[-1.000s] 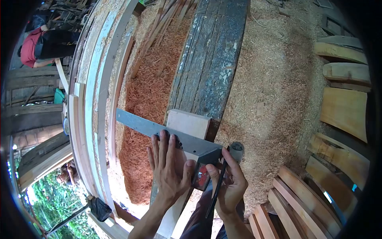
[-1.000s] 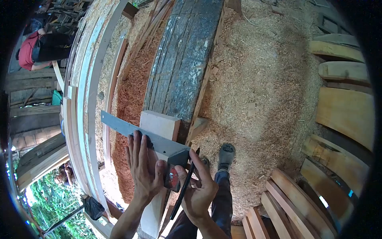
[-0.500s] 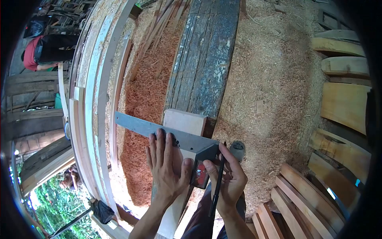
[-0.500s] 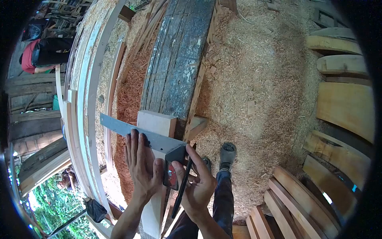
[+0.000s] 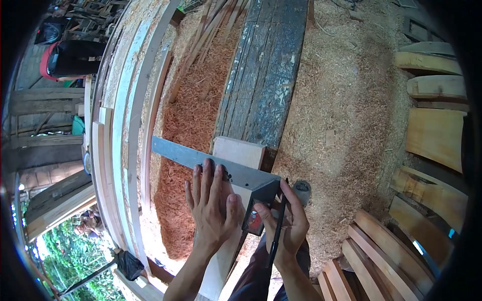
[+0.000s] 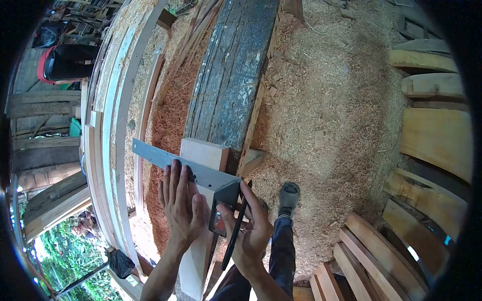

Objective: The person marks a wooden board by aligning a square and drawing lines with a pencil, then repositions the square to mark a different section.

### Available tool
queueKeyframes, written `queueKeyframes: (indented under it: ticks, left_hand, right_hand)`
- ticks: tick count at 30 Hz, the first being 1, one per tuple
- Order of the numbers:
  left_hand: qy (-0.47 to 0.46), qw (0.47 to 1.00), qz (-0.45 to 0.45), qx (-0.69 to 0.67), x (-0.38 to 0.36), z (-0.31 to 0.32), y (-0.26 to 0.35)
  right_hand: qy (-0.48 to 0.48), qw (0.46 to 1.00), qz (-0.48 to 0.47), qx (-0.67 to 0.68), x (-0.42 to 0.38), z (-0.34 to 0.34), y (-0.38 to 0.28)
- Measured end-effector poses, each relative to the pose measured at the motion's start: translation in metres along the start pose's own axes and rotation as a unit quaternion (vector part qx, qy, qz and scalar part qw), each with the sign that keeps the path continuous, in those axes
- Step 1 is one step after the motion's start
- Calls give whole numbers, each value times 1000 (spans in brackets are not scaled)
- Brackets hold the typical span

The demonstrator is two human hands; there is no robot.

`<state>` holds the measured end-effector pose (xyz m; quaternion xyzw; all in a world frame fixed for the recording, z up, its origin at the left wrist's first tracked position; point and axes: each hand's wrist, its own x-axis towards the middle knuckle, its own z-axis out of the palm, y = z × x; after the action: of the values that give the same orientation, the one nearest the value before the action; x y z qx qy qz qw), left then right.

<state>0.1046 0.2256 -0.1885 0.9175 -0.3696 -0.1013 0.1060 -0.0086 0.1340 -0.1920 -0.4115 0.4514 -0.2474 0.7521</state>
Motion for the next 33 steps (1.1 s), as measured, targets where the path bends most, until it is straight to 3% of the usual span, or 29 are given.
queueKeyframes:
  ticks: [6,11,17,20,25,28,33]
  left_hand:
    - [10,1000,4,-2,1,-1,3]
    - [30,999,14,-7,4,3,1]
    - [49,998,23,-13,1,3,-3]
    - [71,997,22,-2,1,6,-3]
    - [68,997,11,-23,-2,5,-3]
    - [67,997,15,-25,0,5,-3]
    - [57,998,34,-20,-4,2,-2]
  right_hand:
    - [-4,1000,0,-12,-2,2,1]
    - [16,998,-59,-33,-2,4,12]
    - [20,999,42,-23,-12,11,1]
    - [23,998,-38,-33,-11,12,7]
    - [-7,1000,14,-11,-20,10,10]
    - [14,999,-24,-15,-22,10,28]
    - [26,998,-9,-55,-29,13,23]
